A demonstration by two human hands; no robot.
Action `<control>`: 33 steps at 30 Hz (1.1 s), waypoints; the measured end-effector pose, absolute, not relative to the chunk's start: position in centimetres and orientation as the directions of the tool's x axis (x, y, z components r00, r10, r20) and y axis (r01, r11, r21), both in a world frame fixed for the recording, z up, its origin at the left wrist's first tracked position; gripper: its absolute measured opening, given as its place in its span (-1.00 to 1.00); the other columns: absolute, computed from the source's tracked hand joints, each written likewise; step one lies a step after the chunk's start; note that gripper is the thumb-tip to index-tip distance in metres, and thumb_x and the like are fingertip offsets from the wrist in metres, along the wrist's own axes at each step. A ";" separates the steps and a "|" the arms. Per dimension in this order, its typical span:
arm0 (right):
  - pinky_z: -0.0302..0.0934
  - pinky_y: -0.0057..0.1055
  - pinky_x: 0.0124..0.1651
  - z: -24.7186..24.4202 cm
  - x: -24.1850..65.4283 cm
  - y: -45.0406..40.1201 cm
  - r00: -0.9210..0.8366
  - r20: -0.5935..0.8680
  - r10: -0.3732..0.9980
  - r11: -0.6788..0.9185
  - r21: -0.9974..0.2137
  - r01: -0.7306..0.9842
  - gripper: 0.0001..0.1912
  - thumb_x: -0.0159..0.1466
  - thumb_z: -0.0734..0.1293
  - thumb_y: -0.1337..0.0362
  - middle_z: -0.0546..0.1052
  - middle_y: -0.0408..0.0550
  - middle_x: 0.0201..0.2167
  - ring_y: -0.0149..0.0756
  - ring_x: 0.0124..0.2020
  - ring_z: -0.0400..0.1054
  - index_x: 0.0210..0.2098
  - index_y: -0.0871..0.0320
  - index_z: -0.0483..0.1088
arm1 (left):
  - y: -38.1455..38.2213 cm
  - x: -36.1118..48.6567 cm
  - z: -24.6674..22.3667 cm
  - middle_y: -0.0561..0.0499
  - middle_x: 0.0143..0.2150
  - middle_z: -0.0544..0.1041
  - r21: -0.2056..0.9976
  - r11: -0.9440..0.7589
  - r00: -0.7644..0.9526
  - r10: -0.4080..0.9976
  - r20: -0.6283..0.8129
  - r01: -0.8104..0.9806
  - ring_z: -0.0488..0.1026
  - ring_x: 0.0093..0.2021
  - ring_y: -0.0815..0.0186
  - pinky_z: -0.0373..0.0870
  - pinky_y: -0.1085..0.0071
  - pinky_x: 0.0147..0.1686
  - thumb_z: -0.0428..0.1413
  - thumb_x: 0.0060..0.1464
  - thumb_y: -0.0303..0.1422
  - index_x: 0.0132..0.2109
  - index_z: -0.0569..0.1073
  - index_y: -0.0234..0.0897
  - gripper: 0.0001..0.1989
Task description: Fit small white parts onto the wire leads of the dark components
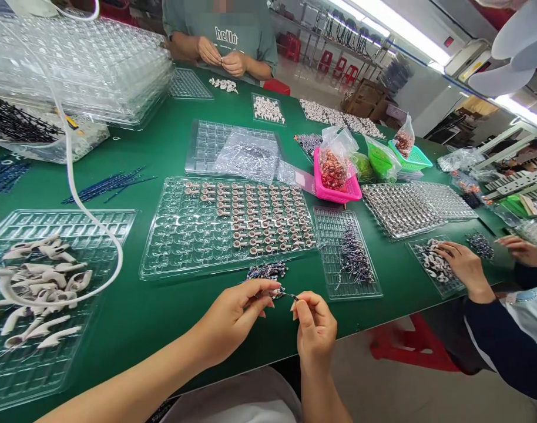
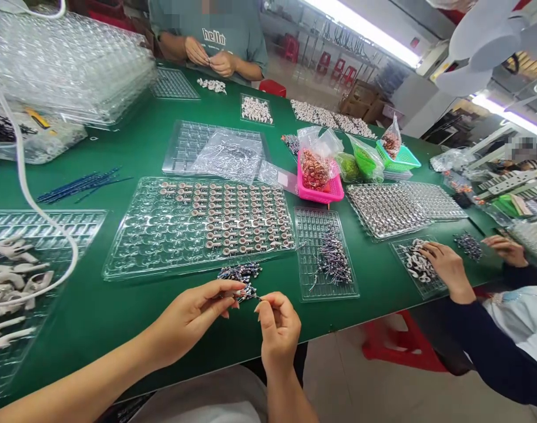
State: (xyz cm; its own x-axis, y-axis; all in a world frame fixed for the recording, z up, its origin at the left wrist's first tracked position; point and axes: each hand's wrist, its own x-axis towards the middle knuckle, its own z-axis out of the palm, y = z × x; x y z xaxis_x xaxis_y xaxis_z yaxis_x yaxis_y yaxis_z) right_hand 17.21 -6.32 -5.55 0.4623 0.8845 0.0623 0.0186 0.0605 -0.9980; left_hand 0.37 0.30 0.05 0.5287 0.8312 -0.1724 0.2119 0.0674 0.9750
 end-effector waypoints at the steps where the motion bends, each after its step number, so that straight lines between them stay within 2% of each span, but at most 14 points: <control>1: 0.16 -0.47 -0.48 -5.6 17.2 -6.3 0.458 0.061 0.887 0.058 -0.998 0.021 -0.80 0.27 0.36 0.16 0.46 -0.14 -0.51 -0.45 -0.56 0.24 -0.34 0.17 0.46 | 0.3 0.4 0.0 -0.07 -0.20 0.59 0.975 0.064 0.525 0.834 -0.170 0.215 0.54 -0.22 0.27 0.53 0.34 -0.19 -0.03 0.24 -0.28 0.04 0.48 -0.28 -0.67; 21: 0.09 -0.52 -0.54 -5.8 17.2 -6.3 0.428 0.021 0.904 0.039 -0.999 -0.034 -0.82 0.28 0.35 0.18 0.41 -0.17 -0.53 -0.48 -0.58 0.19 -0.35 0.17 0.45 | 0.4 0.3 0.5 -0.04 -0.23 0.61 0.971 0.037 0.521 0.839 -0.158 0.237 0.55 -0.27 0.29 0.54 0.39 -0.21 -0.04 0.25 -0.32 0.00 0.49 -0.24 -0.72; 33: 0.09 -0.53 -0.56 -5.5 17.2 -6.2 0.433 0.026 0.901 0.021 -1.000 0.017 -0.81 0.27 0.34 0.18 0.38 -0.17 -0.54 -0.48 -0.58 0.18 -0.39 0.17 0.45 | 0.5 0.3 0.7 -0.04 -0.20 0.62 0.974 0.037 0.516 0.844 -0.150 0.223 0.57 -0.22 0.27 0.56 0.38 -0.21 -0.03 0.25 -0.32 -0.01 0.50 -0.22 -0.73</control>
